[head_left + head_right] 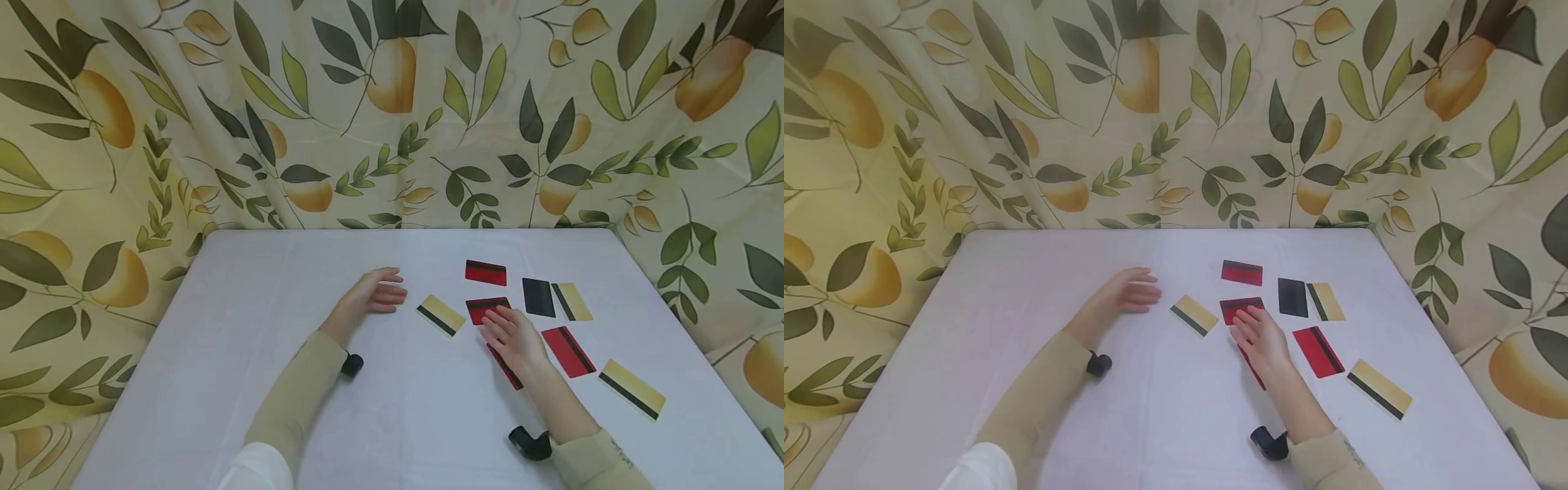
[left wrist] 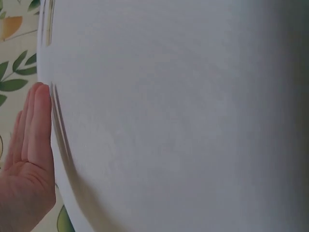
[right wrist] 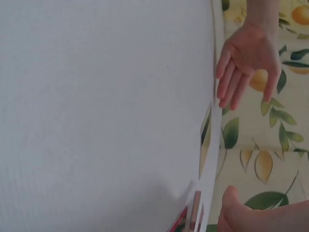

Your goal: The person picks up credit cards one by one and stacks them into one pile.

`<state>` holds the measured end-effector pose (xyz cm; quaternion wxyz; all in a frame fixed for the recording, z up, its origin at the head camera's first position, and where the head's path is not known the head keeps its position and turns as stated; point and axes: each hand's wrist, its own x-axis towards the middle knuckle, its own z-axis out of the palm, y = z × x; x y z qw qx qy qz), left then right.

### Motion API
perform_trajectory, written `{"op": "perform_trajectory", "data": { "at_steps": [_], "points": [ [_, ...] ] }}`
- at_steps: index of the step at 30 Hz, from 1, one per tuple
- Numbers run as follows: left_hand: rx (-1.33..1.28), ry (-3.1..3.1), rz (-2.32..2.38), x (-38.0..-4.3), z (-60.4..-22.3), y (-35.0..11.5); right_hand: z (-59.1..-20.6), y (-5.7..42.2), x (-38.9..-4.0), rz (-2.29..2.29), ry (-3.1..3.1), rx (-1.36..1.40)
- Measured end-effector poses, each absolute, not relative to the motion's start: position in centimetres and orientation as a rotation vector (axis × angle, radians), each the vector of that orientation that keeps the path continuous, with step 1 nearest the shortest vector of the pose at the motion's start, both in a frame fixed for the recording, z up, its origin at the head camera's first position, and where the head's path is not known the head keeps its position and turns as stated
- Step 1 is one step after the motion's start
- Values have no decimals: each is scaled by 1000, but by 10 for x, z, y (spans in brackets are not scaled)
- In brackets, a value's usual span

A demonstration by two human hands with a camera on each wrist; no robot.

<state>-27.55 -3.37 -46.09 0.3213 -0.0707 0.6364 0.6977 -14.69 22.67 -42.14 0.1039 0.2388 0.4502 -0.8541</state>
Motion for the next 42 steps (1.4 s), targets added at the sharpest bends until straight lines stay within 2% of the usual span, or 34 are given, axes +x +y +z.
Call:
{"op": "perform_trajectory", "data": {
  "at_steps": [6,30,42],
  "points": [
    [-135,1647,1773,-273,-456,-22,-426,219,-147,-2526,1154,787],
    [-102,1572,1653,-276,-456,-13,-438,202,-142,-2426,1198,748],
    [-211,1568,1584,-276,-446,-10,-435,198,-143,-2398,1270,758]
  ]
}}
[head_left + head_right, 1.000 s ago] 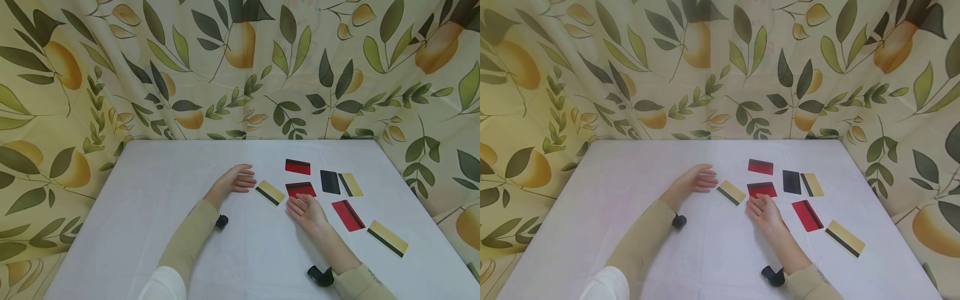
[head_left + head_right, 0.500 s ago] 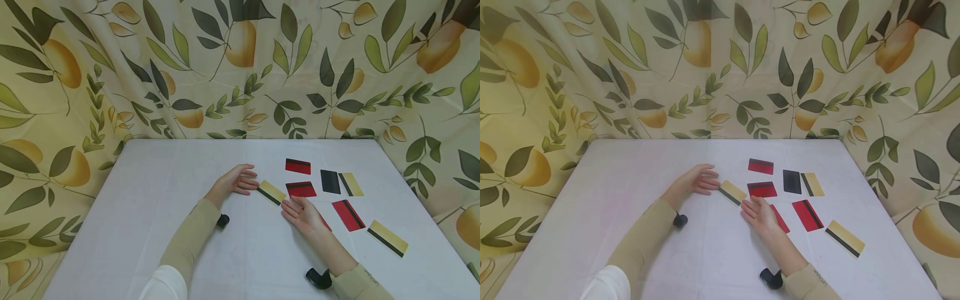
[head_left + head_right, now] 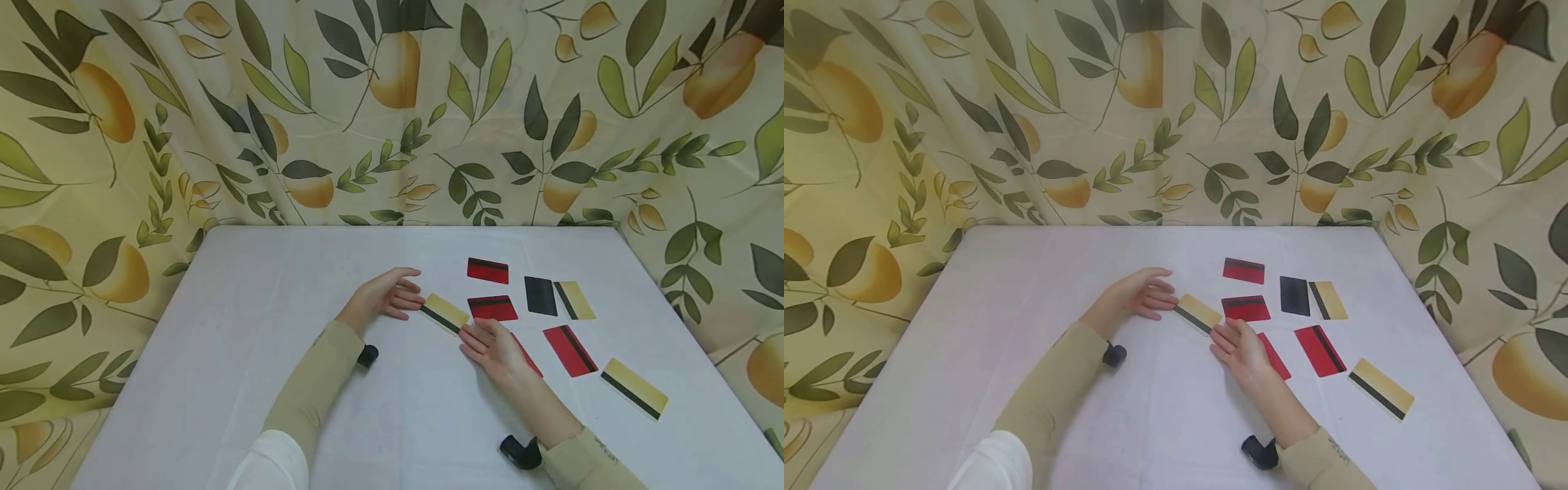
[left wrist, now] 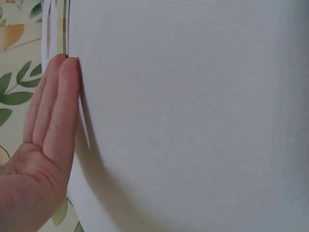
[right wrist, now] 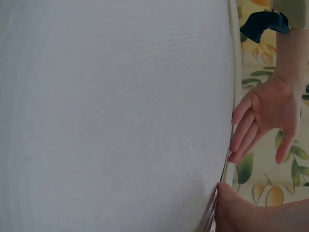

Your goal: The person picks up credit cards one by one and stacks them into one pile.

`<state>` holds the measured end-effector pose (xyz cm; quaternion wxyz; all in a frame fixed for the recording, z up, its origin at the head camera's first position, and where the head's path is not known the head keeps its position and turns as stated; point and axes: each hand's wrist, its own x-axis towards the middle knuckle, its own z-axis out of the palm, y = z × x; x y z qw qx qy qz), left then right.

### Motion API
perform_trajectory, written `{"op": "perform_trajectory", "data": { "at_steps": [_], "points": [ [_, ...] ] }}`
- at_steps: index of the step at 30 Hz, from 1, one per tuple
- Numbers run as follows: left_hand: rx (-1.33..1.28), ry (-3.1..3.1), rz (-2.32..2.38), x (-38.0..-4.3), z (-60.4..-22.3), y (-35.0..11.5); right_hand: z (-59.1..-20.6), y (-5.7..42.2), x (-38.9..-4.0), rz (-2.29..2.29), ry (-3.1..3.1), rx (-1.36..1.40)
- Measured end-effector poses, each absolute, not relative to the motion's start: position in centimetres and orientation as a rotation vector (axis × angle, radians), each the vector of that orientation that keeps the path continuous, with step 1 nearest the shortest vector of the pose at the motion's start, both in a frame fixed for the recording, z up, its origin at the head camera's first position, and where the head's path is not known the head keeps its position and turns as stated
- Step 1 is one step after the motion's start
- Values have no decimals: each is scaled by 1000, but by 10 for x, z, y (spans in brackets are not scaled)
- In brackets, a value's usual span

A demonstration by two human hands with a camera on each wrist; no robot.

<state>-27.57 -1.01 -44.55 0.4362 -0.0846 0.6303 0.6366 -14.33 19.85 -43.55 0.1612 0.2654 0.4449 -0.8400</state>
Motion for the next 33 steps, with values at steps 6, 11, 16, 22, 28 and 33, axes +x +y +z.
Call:
{"op": "perform_trajectory", "data": {
  "at_steps": [6,11,16,22,28,33],
  "points": [
    [-280,1556,1581,-277,-442,-8,-436,198,-145,-2408,1271,778],
    [-270,1526,1601,-276,-440,-9,-437,198,-146,-2414,1263,790],
    [-266,1496,1623,-276,-442,-10,-437,198,-147,-2418,1252,796],
    [-268,1474,1651,-276,-443,-12,-439,199,-150,-2418,1244,802],
    [-281,1491,1661,-275,-446,-10,-438,201,-151,-2420,1221,802],
    [-305,1493,1676,-273,-447,-8,-434,205,-153,-2427,1183,808]
  ]
}}
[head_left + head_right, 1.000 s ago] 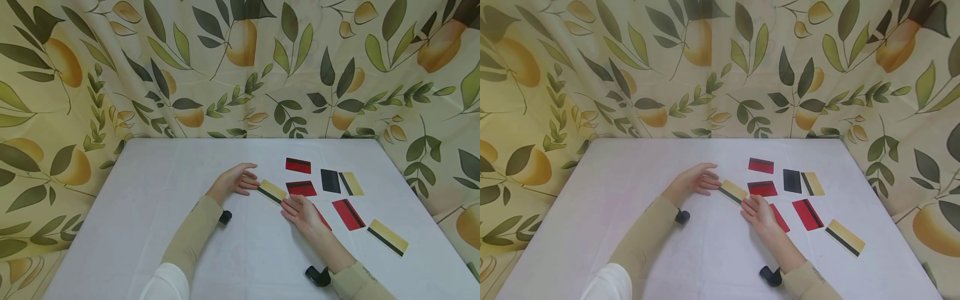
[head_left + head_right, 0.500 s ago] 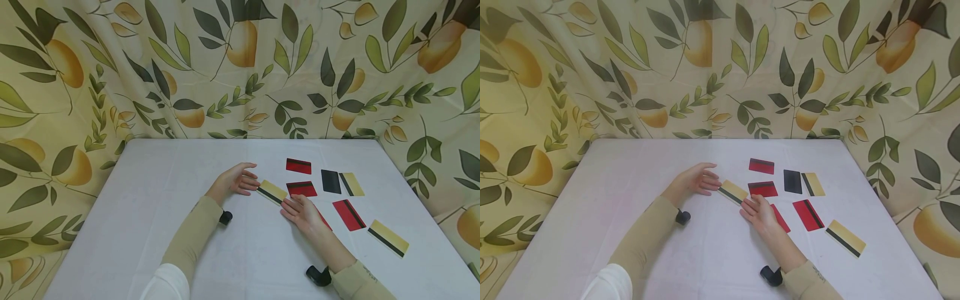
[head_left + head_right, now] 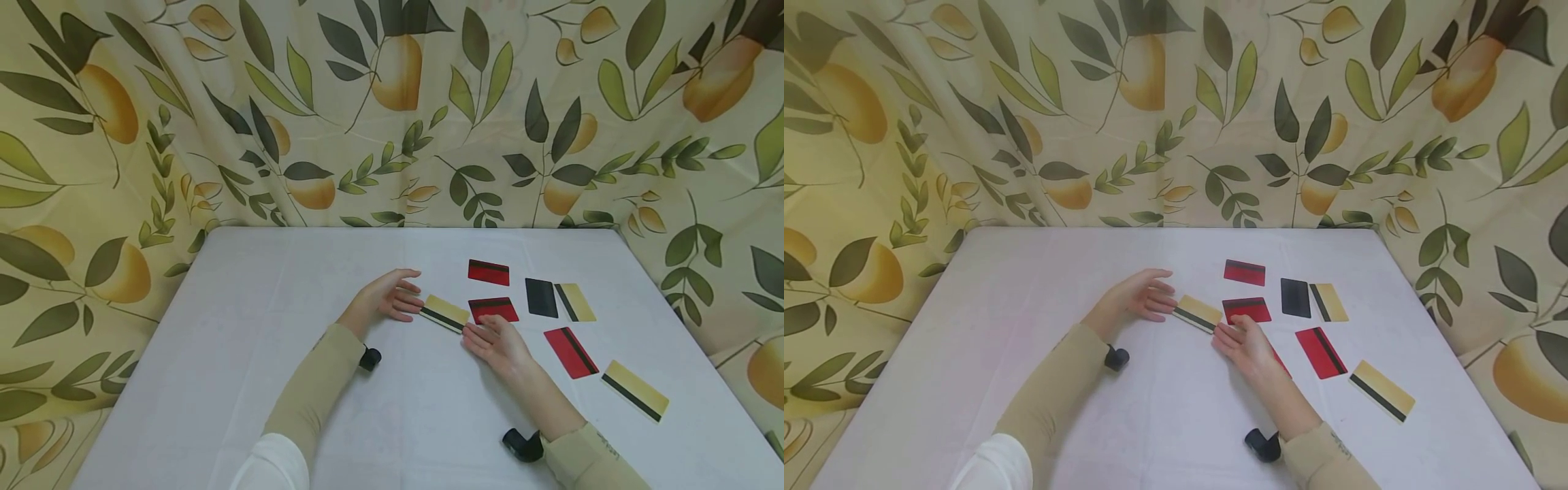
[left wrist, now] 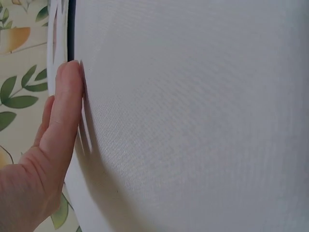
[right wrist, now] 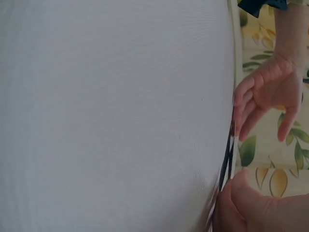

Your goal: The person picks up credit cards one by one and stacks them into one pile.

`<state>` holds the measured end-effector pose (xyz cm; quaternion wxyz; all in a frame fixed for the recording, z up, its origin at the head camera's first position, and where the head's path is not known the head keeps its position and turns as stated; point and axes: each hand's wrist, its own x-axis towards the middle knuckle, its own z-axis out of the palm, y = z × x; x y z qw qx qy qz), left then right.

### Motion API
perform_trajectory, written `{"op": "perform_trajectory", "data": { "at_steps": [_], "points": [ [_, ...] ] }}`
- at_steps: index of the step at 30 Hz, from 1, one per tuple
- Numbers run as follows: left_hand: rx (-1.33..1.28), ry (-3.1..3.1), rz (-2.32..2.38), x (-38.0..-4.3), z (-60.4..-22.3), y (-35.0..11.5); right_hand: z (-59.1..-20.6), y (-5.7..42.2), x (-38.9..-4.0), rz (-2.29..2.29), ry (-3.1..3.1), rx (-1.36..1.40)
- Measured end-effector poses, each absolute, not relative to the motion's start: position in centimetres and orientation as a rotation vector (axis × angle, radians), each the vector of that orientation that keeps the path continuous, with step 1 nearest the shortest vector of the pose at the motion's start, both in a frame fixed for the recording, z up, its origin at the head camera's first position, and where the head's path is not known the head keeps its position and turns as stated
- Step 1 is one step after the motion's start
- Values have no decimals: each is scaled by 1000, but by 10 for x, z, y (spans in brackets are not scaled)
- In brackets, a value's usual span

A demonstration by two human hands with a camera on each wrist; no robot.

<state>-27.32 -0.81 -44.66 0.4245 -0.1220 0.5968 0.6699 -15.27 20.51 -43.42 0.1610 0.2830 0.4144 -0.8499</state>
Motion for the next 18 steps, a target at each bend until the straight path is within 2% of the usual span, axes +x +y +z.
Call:
{"op": "perform_trajectory", "data": {
  "at_steps": [18],
  "points": [
    [-273,1407,1679,-270,-448,-10,-436,220,-161,-2292,1239,701]
  ]
}}
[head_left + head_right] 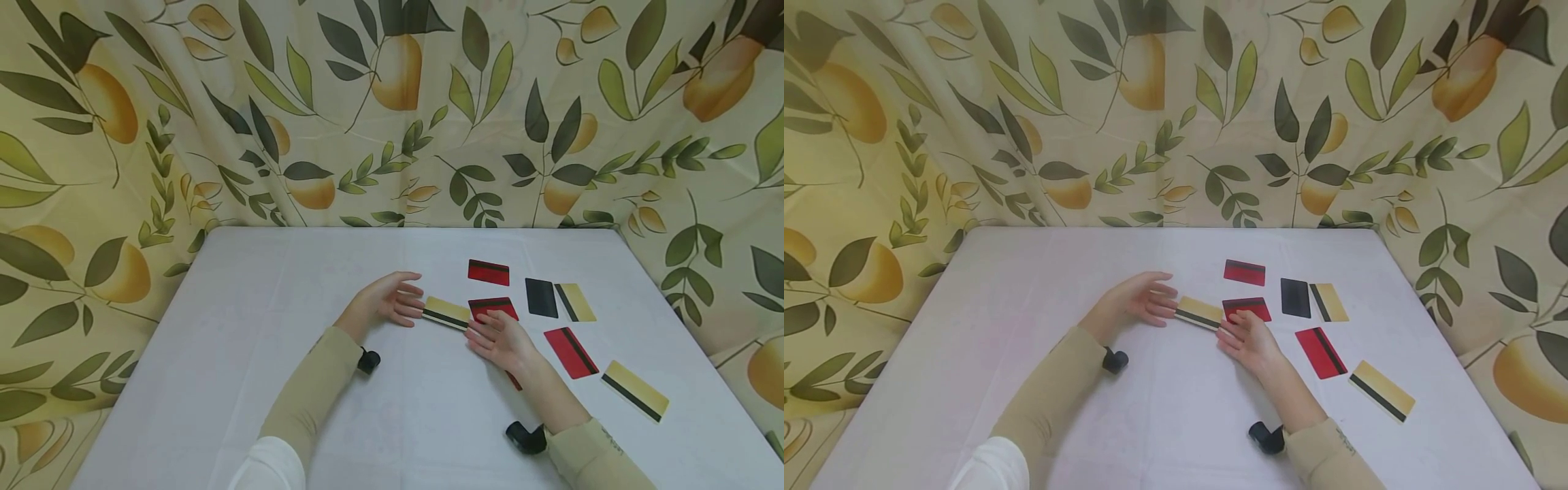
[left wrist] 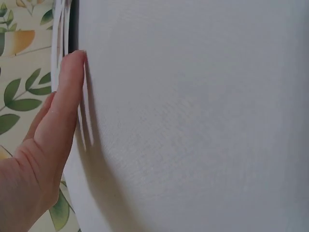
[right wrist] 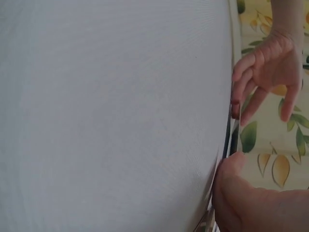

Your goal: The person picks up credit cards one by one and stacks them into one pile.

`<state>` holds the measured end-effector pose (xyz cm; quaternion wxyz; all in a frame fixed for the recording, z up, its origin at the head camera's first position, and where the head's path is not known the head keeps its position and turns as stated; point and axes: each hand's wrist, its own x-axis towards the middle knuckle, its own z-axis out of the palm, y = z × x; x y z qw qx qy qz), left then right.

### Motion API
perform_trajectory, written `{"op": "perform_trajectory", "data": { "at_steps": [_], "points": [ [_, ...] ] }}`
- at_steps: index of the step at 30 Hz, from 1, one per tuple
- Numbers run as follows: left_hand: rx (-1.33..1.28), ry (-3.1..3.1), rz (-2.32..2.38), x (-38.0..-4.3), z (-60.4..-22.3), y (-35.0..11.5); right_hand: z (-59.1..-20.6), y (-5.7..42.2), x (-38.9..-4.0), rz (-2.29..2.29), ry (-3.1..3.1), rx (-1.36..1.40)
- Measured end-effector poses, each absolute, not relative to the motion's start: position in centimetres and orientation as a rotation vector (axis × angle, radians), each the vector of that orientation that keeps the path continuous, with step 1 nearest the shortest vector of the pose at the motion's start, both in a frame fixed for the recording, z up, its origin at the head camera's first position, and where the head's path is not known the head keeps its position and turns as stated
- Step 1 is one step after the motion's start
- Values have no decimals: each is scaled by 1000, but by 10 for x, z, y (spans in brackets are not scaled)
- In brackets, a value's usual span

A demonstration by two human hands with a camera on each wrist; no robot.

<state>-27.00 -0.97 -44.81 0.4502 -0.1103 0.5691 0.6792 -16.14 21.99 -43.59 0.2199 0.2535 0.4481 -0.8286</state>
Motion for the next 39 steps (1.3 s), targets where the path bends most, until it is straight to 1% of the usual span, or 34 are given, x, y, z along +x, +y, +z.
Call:
{"op": "perform_trajectory", "data": {
  "at_steps": [11,27,39],
  "points": [
    [-314,1405,1714,-264,-449,-7,-434,221,-165,-2314,1199,689],
    [-275,1461,1685,-256,-461,-4,-436,219,-170,-2263,1276,666],
    [-366,1513,1889,-242,-460,-7,-428,214,-181,-2239,1388,660]
  ]
}}
